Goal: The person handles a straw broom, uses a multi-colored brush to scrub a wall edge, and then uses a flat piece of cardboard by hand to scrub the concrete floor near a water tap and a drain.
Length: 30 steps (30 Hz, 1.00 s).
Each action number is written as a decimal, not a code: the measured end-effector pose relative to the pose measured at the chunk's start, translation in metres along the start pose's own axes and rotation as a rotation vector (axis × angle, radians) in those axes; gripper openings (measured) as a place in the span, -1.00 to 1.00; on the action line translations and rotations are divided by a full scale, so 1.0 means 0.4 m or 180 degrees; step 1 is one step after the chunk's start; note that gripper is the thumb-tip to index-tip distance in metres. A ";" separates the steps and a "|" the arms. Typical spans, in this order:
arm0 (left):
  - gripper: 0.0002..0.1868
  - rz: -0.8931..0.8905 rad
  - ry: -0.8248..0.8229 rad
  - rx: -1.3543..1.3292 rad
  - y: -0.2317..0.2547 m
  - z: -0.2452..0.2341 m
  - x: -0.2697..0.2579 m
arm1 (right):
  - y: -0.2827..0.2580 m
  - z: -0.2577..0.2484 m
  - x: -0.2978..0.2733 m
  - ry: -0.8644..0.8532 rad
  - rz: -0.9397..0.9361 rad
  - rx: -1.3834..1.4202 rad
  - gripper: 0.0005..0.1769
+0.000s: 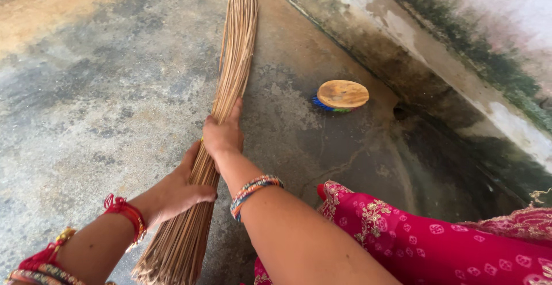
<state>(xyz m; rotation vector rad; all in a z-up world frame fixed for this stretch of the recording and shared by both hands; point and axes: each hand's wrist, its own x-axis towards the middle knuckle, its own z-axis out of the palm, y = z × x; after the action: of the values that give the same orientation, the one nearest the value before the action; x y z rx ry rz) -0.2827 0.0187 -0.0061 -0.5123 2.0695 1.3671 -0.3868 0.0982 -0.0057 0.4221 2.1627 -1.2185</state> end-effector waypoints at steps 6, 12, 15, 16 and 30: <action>0.35 -0.0456 -0.0270 -0.0001 0.012 0.026 -0.043 | 0.070 0.001 -0.004 0.0301 -0.0020 -0.0039 0.03; 0.34 -0.0162 -0.0330 0.0183 -0.016 0.063 -0.057 | 0.149 0.003 0.006 0.0632 -0.0059 0.0079 0.05; 0.35 -0.0437 -0.0436 0.0186 -0.035 0.074 -0.075 | 0.182 0.005 -0.015 0.0740 0.0015 0.0078 0.06; 0.35 -0.0412 -0.0455 0.0218 -0.040 0.081 -0.084 | 0.189 0.002 -0.028 0.0755 0.0055 0.0134 0.05; 0.32 -0.0564 -0.0604 0.0231 -0.059 0.127 -0.150 | 0.222 -0.041 -0.161 0.0566 0.0388 0.0531 0.02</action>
<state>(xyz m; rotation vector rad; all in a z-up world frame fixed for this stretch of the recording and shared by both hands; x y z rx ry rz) -0.2100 0.0556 0.0029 -0.5020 1.8664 1.1858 -0.2953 0.1599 -0.0157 0.7477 2.1527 -1.3411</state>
